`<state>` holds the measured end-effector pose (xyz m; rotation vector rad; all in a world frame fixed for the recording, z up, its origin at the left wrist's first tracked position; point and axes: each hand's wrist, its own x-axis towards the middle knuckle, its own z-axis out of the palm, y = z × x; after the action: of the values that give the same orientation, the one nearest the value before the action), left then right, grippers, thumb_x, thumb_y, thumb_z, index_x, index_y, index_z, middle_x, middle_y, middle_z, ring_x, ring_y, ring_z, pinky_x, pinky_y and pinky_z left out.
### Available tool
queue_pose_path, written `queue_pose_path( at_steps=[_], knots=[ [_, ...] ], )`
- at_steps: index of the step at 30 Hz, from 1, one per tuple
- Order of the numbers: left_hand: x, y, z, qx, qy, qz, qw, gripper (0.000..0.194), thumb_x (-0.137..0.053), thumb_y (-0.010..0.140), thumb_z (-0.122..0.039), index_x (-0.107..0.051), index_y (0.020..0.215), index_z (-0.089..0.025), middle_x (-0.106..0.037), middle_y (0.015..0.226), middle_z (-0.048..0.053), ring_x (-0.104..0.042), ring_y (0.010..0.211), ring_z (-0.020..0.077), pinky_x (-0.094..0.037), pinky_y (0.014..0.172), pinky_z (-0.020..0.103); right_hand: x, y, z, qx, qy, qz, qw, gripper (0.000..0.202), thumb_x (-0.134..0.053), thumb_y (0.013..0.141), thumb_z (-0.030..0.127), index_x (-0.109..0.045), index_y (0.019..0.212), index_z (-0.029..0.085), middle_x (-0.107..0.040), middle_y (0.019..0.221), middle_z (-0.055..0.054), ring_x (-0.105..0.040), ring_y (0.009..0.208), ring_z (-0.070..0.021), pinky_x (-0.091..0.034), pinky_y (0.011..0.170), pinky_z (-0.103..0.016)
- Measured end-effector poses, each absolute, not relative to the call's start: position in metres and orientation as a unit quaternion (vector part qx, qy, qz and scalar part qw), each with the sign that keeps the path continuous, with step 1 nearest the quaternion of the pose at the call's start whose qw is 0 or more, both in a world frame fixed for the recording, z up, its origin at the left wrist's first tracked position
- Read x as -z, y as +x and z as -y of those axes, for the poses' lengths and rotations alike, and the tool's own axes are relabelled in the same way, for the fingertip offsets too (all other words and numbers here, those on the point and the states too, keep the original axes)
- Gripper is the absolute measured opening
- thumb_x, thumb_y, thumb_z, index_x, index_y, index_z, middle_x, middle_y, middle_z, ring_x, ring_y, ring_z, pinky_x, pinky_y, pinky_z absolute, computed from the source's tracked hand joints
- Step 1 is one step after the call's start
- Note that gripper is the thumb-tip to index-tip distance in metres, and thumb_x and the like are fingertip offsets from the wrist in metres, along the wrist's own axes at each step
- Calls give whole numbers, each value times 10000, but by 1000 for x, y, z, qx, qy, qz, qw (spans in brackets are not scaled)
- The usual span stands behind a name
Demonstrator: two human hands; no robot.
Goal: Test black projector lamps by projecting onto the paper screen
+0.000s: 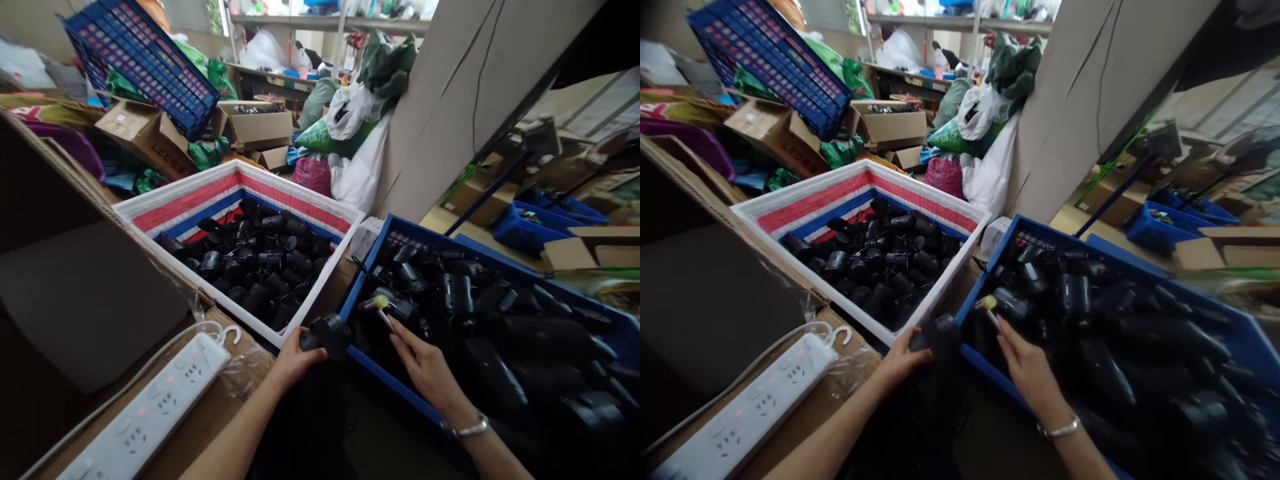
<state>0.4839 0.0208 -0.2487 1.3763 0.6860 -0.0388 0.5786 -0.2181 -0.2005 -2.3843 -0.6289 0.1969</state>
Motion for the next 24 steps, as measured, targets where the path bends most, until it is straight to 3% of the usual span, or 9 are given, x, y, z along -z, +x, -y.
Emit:
queue_pose_path(
  at_steps=[4, 9, 13, 16, 19, 21, 24],
  knots=[
    [239, 481, -19, 34, 535, -332, 777, 419, -763, 539, -276, -549, 886, -180, -575, 673, -28, -558, 692, 193, -434, 634, 292, 205, 579, 233, -87, -928, 189, 309, 489, -405, 904, 419, -524, 1287, 139, -645, 1178, -65, -605, 1083, -267, -472, 969, -421],
    [212, 470, -21, 86, 371, -330, 864, 354, -591, 735, -445, -566, 929, -150, -651, 784, 50, -610, 685, 198, -523, 637, 352, 243, 585, 244, -72, -936, 191, 286, 424, -450, 863, 411, -658, 1120, 146, -710, 1026, -100, -675, 928, -307, -548, 828, -472],
    [196, 458, -24, 142, 271, -312, 899, 573, -397, 827, -570, -624, 874, -46, -673, 723, 139, -636, 640, 211, -524, 617, 327, 273, 595, 241, -58, -930, 201, 301, 389, -466, 804, 349, -698, 1027, 130, -722, 955, -139, -686, 868, -337, -557, 778, -499],
    [191, 452, -25, 144, 220, -290, 920, 693, -313, 828, -645, -639, 879, -36, -689, 739, 150, -649, 673, 204, -519, 630, 294, 289, 600, 238, -45, -922, 219, 315, 322, -465, 764, 296, -725, 938, 220, -736, 876, -110, -691, 822, -349, -558, 749, -505],
    [188, 447, -24, 135, 194, -276, 932, 704, -322, 822, -657, -644, 896, -35, -698, 746, 149, -656, 699, 206, -521, 647, 291, 296, 605, 236, -35, -911, 239, 334, 285, -457, 737, 285, -728, 824, 308, -736, 795, -98, -692, 758, -370, -561, 688, -515],
    [184, 445, -22, 112, 223, -287, 925, 663, -387, 806, -633, -640, 907, -29, -697, 768, 160, -660, 716, 225, -530, 675, 328, 291, 606, 232, -24, -905, 246, 346, 265, -457, 743, 312, -722, 754, 310, -723, 743, -124, -683, 707, -400, -554, 648, -552],
    [178, 447, -15, 32, 324, -335, 884, 478, -620, 705, -511, -614, 946, -98, -696, 823, 110, -656, 730, 233, -536, 690, 366, 259, 590, 217, 15, -901, 239, 362, 294, -451, 814, 390, -707, 880, 260, -705, 870, -171, -664, 824, -418, -533, 741, -594]
  ],
)
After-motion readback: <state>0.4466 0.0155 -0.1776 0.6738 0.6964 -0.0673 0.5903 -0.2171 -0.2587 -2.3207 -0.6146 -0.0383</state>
